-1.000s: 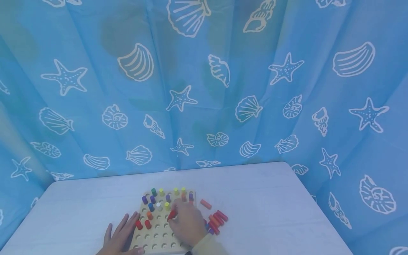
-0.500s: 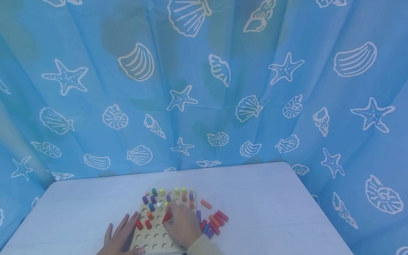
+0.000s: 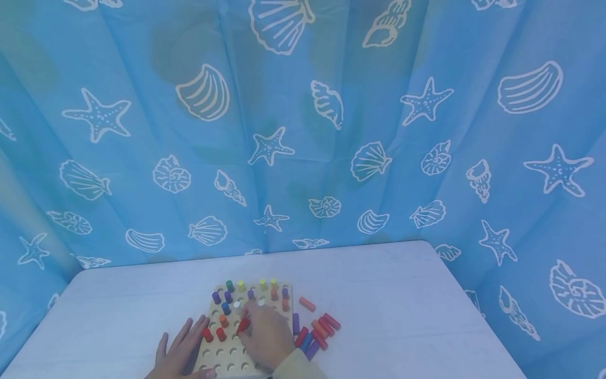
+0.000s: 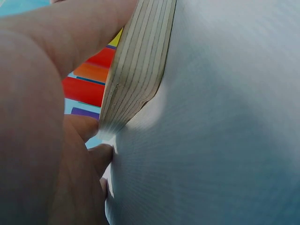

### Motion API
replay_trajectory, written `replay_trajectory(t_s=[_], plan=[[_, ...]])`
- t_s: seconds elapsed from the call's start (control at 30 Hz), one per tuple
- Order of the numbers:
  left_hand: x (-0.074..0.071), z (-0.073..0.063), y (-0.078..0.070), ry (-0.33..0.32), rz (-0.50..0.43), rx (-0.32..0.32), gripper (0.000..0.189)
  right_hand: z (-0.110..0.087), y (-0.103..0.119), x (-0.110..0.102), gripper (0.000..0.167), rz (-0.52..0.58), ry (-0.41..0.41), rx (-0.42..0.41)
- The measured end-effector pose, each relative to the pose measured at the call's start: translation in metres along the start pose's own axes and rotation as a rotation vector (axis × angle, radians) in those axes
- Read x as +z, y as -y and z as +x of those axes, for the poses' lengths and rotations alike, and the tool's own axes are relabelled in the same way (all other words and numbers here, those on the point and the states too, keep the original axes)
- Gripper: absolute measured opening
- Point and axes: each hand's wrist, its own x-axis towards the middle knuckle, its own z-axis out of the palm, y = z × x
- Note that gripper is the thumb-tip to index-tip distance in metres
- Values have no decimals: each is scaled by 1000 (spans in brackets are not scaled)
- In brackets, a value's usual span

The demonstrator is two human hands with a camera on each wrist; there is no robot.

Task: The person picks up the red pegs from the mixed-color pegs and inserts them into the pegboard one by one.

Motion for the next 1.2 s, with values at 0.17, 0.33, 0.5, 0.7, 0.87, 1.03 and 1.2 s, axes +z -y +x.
replay_trajectory(t_s=[0.17, 0.33, 0.5, 0.7, 0.87, 1.03, 1.2], plan=[[1, 0, 0, -3, 11, 7, 109, 1, 2, 3, 26, -7, 8, 4], [0, -1, -1, 0, 14, 6, 108, 0, 6, 3, 25, -24, 15, 2], [-1, -2, -2, 0, 7, 3, 108, -1, 8, 3, 25, -55, 18, 1], [-1, -2, -3, -5, 10, 2, 109, -1, 8, 3, 25, -75, 14, -20], [-1, -1, -2, -3, 11, -3, 109, 0, 10, 2, 25, -96, 36, -16], [0, -1, -2, 0, 11, -7, 111, 0, 12, 3, 25, -112, 43, -30], [-1, -1, -3, -4, 15, -12, 113, -1, 12, 3, 24, -133, 32, -66]])
